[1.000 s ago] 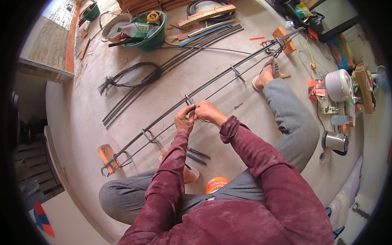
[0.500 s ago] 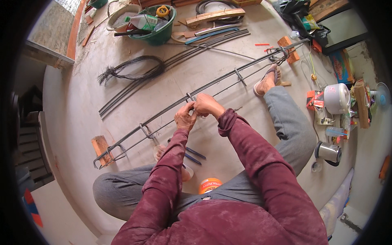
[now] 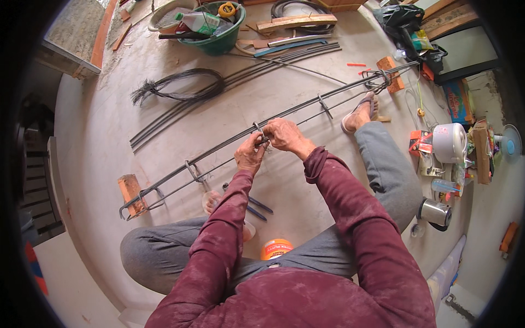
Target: The person sits on the floor and assembles a metal frame by tying thin wires around the intersections of metal rods. They use pliers to twist and secure the wires, occasionally adjusting the frame's position on the ground.
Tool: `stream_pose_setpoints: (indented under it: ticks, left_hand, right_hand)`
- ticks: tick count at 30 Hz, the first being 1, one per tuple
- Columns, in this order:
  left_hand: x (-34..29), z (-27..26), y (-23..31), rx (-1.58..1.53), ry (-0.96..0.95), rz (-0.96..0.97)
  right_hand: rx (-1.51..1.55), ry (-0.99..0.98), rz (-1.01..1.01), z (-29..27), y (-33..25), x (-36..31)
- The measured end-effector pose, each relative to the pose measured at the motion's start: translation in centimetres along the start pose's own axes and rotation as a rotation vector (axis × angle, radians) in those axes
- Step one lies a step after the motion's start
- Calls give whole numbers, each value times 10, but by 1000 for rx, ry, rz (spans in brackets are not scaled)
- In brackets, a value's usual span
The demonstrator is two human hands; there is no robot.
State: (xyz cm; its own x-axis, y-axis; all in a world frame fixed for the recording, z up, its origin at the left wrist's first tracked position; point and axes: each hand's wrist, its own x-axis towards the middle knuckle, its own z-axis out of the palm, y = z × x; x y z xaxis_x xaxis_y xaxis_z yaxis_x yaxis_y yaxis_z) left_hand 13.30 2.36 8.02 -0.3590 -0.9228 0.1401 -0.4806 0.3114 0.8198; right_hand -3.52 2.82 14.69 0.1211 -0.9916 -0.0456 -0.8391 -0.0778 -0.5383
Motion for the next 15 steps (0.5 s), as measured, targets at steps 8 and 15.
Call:
stream_pose_setpoints:
  ticks: [8, 15]
  left_hand:
    - [1, -2, 6, 2, 7, -40]
    - [1, -5, 7, -1, 7, -82]
  right_hand:
    - [-163, -6, 17, 10, -20, -20]
    - [-281, 24, 49, 20, -20, -12]
